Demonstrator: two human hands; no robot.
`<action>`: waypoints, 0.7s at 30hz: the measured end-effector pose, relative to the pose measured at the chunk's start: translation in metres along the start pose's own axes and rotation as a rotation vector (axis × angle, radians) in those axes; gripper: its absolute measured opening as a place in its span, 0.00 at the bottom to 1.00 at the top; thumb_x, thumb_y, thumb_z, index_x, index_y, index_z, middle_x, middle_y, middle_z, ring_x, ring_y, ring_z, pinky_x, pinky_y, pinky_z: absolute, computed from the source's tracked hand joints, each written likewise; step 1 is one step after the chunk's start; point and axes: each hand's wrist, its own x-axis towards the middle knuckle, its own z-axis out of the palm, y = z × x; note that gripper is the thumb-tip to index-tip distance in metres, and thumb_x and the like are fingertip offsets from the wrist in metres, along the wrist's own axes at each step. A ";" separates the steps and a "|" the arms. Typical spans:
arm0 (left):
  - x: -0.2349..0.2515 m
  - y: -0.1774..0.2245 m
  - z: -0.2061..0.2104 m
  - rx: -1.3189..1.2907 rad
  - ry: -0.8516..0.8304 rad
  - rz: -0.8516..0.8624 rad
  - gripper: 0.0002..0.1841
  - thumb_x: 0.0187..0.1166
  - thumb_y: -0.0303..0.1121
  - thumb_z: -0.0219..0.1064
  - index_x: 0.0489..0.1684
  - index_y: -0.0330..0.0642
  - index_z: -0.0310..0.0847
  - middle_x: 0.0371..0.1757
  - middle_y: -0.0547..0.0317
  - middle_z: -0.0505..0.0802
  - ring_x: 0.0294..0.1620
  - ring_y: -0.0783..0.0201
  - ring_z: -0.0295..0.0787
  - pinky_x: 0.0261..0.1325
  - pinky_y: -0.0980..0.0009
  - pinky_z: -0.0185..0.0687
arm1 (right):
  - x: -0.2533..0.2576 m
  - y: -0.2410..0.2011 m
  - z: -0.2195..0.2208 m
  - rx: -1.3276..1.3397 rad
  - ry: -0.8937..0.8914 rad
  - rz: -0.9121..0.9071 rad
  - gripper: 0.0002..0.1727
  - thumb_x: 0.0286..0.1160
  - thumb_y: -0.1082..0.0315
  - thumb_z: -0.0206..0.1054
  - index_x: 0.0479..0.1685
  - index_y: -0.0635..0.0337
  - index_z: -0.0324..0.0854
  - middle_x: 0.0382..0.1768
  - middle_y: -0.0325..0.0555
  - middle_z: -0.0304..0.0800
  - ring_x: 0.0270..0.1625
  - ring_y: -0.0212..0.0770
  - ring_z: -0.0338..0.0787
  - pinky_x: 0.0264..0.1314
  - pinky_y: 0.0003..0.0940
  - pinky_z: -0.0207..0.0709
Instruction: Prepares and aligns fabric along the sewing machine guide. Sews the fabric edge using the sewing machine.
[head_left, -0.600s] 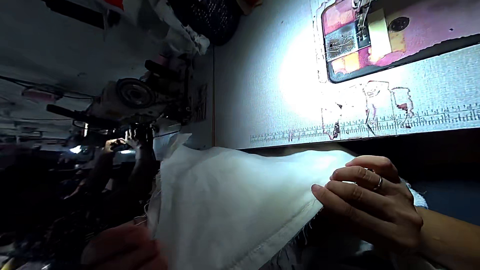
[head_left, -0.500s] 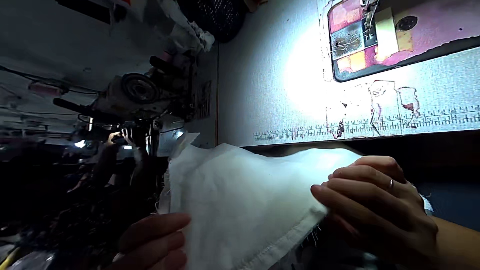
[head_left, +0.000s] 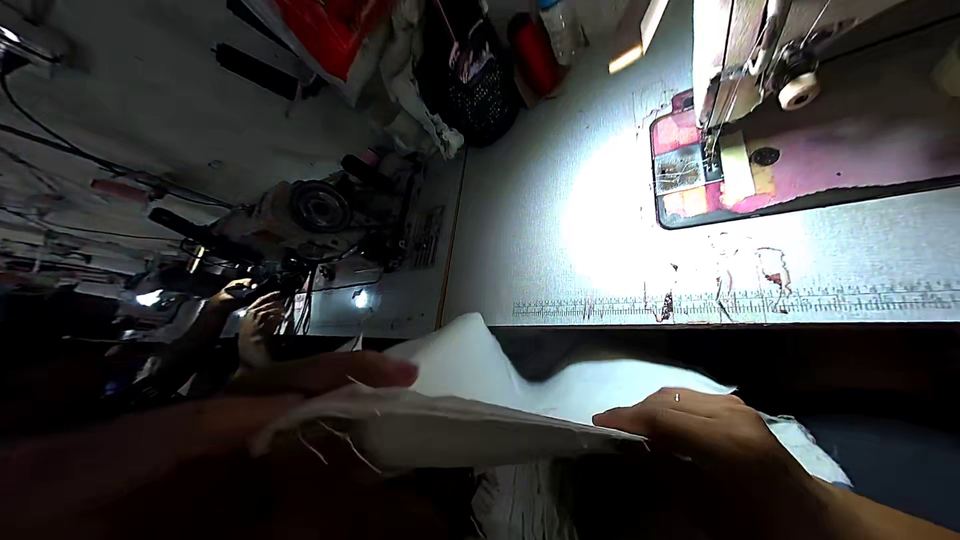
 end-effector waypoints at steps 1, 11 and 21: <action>0.005 -0.001 -0.003 0.001 0.017 -0.028 0.03 0.84 0.31 0.66 0.48 0.46 0.80 0.42 0.70 0.93 0.46 0.70 0.93 0.52 0.72 0.91 | -0.001 -0.004 -0.005 0.014 -0.031 0.018 0.13 0.87 0.65 0.58 0.46 0.59 0.88 0.31 0.42 0.93 0.35 0.30 0.90 0.40 0.20 0.80; 0.093 -0.108 0.175 -0.122 -0.650 -0.048 0.06 0.75 0.28 0.69 0.39 0.34 0.79 0.33 0.56 0.87 0.31 0.72 0.84 0.37 0.73 0.83 | -0.022 -0.004 -0.022 0.627 0.141 0.802 0.17 0.90 0.66 0.55 0.31 0.56 0.84 0.21 0.30 0.83 0.24 0.20 0.82 0.27 0.18 0.78; 0.038 -0.139 0.314 -0.069 -0.643 0.056 0.11 0.85 0.39 0.66 0.50 0.41 0.83 0.40 0.58 0.89 0.40 0.65 0.86 0.47 0.63 0.81 | -0.053 0.051 -0.033 0.502 0.515 1.071 0.17 0.86 0.70 0.57 0.24 0.57 0.80 0.18 0.36 0.83 0.22 0.26 0.84 0.28 0.22 0.79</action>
